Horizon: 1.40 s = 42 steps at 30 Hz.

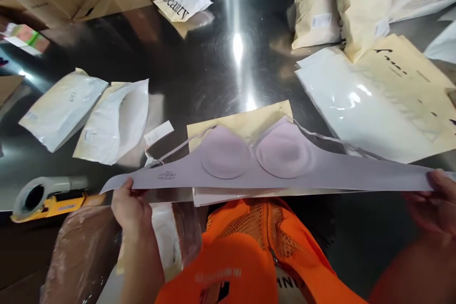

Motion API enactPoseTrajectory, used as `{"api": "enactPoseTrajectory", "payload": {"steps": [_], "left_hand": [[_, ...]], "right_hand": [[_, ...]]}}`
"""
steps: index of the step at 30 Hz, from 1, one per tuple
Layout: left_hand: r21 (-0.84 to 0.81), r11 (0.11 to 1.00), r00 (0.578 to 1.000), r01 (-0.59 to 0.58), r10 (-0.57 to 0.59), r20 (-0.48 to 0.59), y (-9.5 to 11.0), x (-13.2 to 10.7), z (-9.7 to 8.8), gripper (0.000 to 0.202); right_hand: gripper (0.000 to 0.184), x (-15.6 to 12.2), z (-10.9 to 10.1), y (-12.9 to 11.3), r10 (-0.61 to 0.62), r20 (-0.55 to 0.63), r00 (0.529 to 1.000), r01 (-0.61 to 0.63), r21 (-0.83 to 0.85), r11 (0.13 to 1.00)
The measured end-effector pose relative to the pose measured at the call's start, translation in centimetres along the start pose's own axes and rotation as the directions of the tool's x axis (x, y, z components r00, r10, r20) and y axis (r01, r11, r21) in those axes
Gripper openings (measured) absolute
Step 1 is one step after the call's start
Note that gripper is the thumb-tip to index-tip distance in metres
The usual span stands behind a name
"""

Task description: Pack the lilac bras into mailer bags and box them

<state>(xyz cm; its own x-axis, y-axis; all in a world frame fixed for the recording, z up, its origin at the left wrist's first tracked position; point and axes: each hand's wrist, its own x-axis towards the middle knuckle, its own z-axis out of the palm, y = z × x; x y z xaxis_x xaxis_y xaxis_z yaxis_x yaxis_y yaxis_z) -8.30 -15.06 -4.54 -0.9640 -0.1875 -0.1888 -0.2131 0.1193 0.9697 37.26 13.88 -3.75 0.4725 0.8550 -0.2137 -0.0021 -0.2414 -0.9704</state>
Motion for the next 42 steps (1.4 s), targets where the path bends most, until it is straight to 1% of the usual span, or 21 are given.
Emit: {"api": "enactPoseTrajectory", "payload": {"steps": [3, 5, 6, 8, 10, 11, 12, 14, 16, 17, 20, 21, 24, 25, 27, 29, 30, 34, 36, 40, 42], "left_hand": [[-0.161, 0.946, 0.957, -0.283, 0.265, -0.121, 2.1, -3.1, 2.8, 0.024], [-0.155, 0.813, 0.827, -0.561, 0.558, -0.068, 2.5, -6.5, 5.0, 0.016], [-0.127, 0.696, 0.696, -0.707, 0.716, 0.053, 2.3, -8.5, 6.0, 0.011], [-0.129, 0.375, 0.286, -0.918, 0.851, 0.440, 1.6, -12.5, 7.7, 0.021], [-0.234, 0.115, -0.101, -0.965, 0.664, 0.741, 0.6, -16.0, 8.9, 0.029], [-0.272, 0.048, -0.201, -0.961, 0.552, 0.809, 0.2, -17.2, 9.2, 0.029], [-0.276, 0.019, -0.235, -0.961, 0.470, 0.851, -0.2, -18.0, 9.3, 0.028], [-0.237, 0.033, -0.207, -0.971, 0.384, 0.900, -0.7, -18.1, 8.9, 0.029], [-0.190, 0.080, -0.149, -0.979, 0.361, 0.921, -0.8, -16.8, 7.6, 0.031], [-0.162, 0.093, -0.119, -0.982, 0.358, 0.926, -0.7, -15.8, 6.8, 0.032], [-0.062, 0.101, -0.017, -0.993, 0.391, 0.920, -0.5, -12.4, 3.8, 0.035], [-0.023, 0.101, 0.021, -0.995, 0.415, 0.910, -0.5, -11.4, 2.7, 0.035], [0.097, 0.103, 0.135, -0.990, 0.497, 0.857, -0.8, -9.0, 0.2, 0.035], [0.137, 0.098, 0.168, -0.986, 0.520, 0.837, -0.9, -8.5, -0.4, 0.035], [0.194, 0.087, 0.209, -0.977, 0.548, 0.810, -1.3, -7.8, -1.2, 0.035], [0.190, 0.080, 0.202, -0.979, 0.554, 0.808, -1.4, -7.8, -1.3, 0.035], [0.167, 0.081, 0.184, -0.983, 0.556, 0.811, -1.4, -7.9, -1.2, 0.035], [0.080, 0.114, 0.132, -0.990, 0.592, 0.795, -1.0, -8.9, -0.5, 0.033], [0.072, 0.130, 0.136, -0.989, 0.592, 0.794, -1.0, -9.4, -0.5, 0.032], [0.031, 0.143, 0.102, -0.989, 0.526, 0.844, -1.6, -11.0, -0.8, 0.031], [-0.027, 0.139, 0.048, -0.990, 0.508, 0.860, -2.4, -11.9, -0.7, 0.029]], "right_hand": [[0.037, -0.6, 0.3, -0.8, -0.054, 0.019, 0.998, 0.052, 0.075, 0.996], [0.034, -1.2, 0.5, -1.3, -0.071, -0.007, 0.997, 0.071, 0.085, 0.994], [0.034, -1.5, 0.6, -1.6, -0.076, -0.013, 0.997, 0.077, 0.099, 0.992], [0.036, -2.0, 0.8, -2.1, -0.079, -0.001, 0.997, 0.078, 0.133, 0.988], [0.037, -2.9, 1.2, -2.7, -0.103, 0.012, 0.995, 0.099, 0.169, 0.981], [0.039, -3.5, 1.4, -3.0, -0.130, 0.011, 0.991, 0.126, 0.183, 0.975], [0.040, -4.3, 1.8, -3.4, -0.162, 0.008, 0.987, 0.158, 0.187, 0.970], [0.043, -6.4, 2.8, -4.1, -0.238, 0.015, 0.971, 0.232, 0.175, 0.957], [0.041, -9.2, 3.8, -4.7, -0.301, 0.189, 0.935, 0.284, 0.114, 0.952], [0.038, -10.5, 4.2, -4.9, -0.296, 0.389, 0.872, 0.293, 0.068, 0.954], [0.033, -13.0, 5.0, -5.4, -0.168, 0.871, 0.462, 0.342, 0.000, 0.940], [0.033, -13.2, 5.2, -5.5, -0.178, 0.899, 0.401, 0.378, 0.015, 0.926], [0.032, -11.8, 6.6, -5.5, -0.367, 0.817, 0.446, 0.616, 0.017, 0.787], [0.033, -11.1, 7.6, -5.4, -0.393, 0.834, 0.388, 0.713, -0.001, 0.701], [0.040, -10.2, 10.1, -4.9, -0.317, 0.934, 0.162, 0.861, 0.023, 0.508], [0.049, -10.3, 13.2, -3.8, -0.163, 0.986, -0.037, 0.940, 0.089, 0.329], [0.052, -10.7, 14.8, -3.1, -0.084, 0.993, -0.084, 0.963, 0.103, 0.248], [0.042, -13.5, 19.2, -0.3, 0.182, 0.982, -0.044, 0.994, 0.024, 0.110], [0.037, -14.3, 19.9, 0.4, 0.251, 0.966, -0.067, 0.984, 0.021, 0.179], [0.041, -13.0, 18.5, -0.8, 0.207, 0.957, -0.202, 0.927, 0.119, 0.354], [0.047, -11.2, 17.0, -2.1, 0.070, 0.985, -0.160, 0.813, 0.091, 0.575]]}}
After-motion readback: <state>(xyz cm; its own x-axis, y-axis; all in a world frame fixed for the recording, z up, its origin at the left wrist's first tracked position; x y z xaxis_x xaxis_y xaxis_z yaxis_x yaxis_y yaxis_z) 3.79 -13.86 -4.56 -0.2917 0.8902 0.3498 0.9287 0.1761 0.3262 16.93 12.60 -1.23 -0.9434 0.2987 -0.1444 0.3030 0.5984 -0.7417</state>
